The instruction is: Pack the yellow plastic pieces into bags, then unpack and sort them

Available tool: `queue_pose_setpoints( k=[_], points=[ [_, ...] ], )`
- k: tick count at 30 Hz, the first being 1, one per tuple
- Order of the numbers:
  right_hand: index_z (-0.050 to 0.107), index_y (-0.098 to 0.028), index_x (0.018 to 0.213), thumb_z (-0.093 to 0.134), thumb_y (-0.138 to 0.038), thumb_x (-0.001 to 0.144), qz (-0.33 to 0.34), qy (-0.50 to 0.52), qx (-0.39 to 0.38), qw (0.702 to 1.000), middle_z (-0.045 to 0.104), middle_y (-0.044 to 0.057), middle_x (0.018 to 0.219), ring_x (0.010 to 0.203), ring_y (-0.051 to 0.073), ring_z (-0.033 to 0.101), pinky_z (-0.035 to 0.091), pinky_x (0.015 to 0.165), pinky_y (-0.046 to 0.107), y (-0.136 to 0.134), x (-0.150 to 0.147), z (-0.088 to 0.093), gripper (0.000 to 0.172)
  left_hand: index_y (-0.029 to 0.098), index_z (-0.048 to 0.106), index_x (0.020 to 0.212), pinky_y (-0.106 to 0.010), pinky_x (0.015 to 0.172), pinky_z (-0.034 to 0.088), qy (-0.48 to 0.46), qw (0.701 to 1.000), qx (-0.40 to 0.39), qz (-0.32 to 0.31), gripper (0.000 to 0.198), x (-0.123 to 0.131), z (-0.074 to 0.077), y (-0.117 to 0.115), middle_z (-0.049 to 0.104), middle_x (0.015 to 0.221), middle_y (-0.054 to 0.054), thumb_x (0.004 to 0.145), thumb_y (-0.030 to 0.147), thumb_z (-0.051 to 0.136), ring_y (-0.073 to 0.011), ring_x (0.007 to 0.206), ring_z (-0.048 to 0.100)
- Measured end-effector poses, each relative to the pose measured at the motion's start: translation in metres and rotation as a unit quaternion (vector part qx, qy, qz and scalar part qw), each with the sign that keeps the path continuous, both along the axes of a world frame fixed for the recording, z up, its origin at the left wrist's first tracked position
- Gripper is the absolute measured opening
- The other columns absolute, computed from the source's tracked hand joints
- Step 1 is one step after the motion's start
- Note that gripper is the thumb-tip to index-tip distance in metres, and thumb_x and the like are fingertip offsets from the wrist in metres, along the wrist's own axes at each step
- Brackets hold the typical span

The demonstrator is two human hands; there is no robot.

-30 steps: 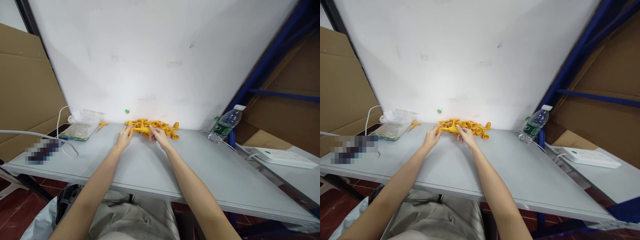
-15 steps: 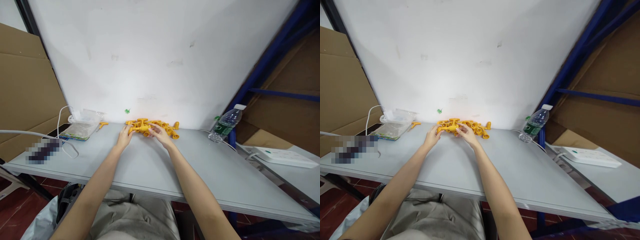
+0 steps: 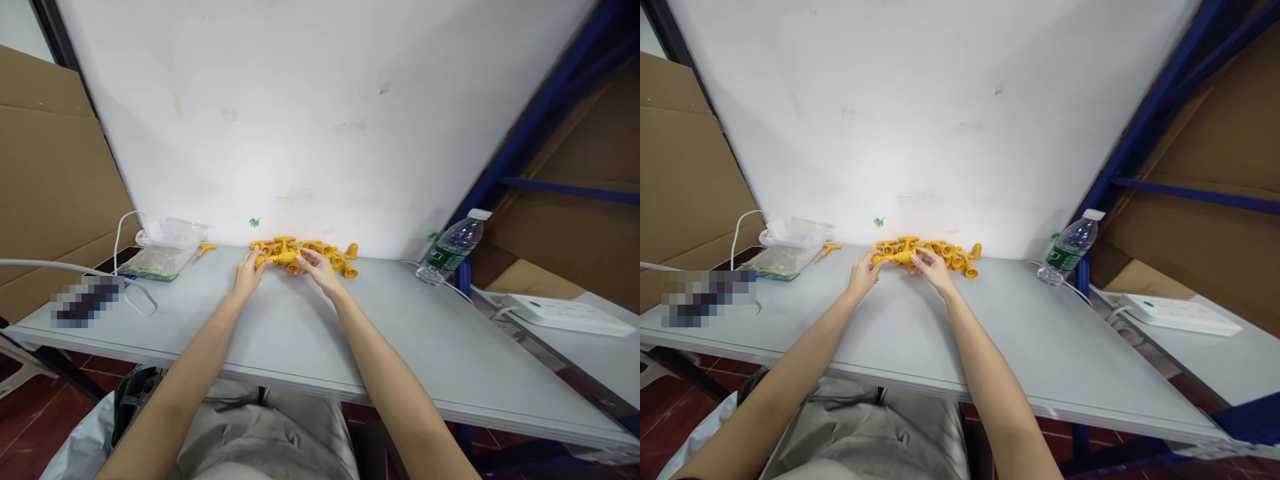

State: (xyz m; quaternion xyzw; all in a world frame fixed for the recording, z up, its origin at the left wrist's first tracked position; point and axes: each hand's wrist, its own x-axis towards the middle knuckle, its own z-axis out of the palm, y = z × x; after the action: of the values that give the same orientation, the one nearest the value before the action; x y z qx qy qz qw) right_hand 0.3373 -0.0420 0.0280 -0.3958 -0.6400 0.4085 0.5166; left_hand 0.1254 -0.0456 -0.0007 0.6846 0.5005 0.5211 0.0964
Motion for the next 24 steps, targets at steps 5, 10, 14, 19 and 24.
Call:
queue_pose_setpoints(
  k=[5,10,14,19,24],
  points=[
    [0.068,-0.021,0.106,0.074,-0.058,0.067,-0.007,0.025,-0.003,1.0,0.071,0.003,0.081,0.061,0.017,0.065,0.056,0.069,0.036,-0.005,-0.004,0.003,0.055,0.02,0.063,0.107,-0.025,0.056,0.049,0.0,1.0,0.0,-0.001,0.031,-0.001,-0.003,0.002,0.063,0.105,-0.005,0.09,0.045,0.055,-0.0027,0.04,0.043],
    [0.068,-0.021,0.098,0.077,-0.057,0.063,-0.017,0.043,-0.022,0.999,0.071,0.003,0.077,0.055,0.016,0.063,0.055,0.065,0.035,-0.009,-0.009,0.006,0.051,0.02,0.064,0.105,-0.026,0.065,0.051,0.012,0.999,0.036,0.001,0.032,-0.004,-0.005,0.003,0.063,0.102,-0.006,0.09,0.047,0.054,-0.0096,0.059,0.058],
    [0.066,-0.02,0.088,0.073,-0.068,0.061,-0.03,0.04,-0.037,0.998,0.07,0.002,0.068,0.051,0.015,0.06,0.052,0.06,0.032,-0.011,-0.013,0.007,0.055,0.021,0.064,0.102,-0.029,0.075,0.053,0.029,0.998,0.063,0.005,0.027,-0.004,-0.004,0.003,0.064,0.101,-0.006,0.091,0.044,0.055,-0.0148,0.079,0.065],
    [0.058,-0.02,0.069,0.066,-0.077,0.061,-0.045,0.031,-0.042,0.998,0.063,0.0,0.055,0.046,0.013,0.057,0.046,0.051,0.027,-0.015,-0.016,0.01,0.057,0.021,0.063,0.102,-0.029,0.076,0.054,0.034,0.998,0.061,-0.003,0.025,-0.002,-0.003,0.002,0.064,0.101,-0.006,0.091,0.042,0.056,-0.0154,0.082,0.066],
    [0.053,-0.021,0.065,0.067,-0.076,0.06,-0.053,0.047,-0.061,0.996,0.062,0.0,0.053,0.044,0.013,0.056,0.047,0.051,0.027,-0.017,-0.018,0.012,0.057,0.021,0.063,0.102,-0.029,0.075,0.054,0.038,0.997,0.064,0.003,0.025,-0.002,-0.003,0.003,0.064,0.098,-0.005,0.09,0.042,0.057,-0.0154,0.081,0.065]
  ],
)
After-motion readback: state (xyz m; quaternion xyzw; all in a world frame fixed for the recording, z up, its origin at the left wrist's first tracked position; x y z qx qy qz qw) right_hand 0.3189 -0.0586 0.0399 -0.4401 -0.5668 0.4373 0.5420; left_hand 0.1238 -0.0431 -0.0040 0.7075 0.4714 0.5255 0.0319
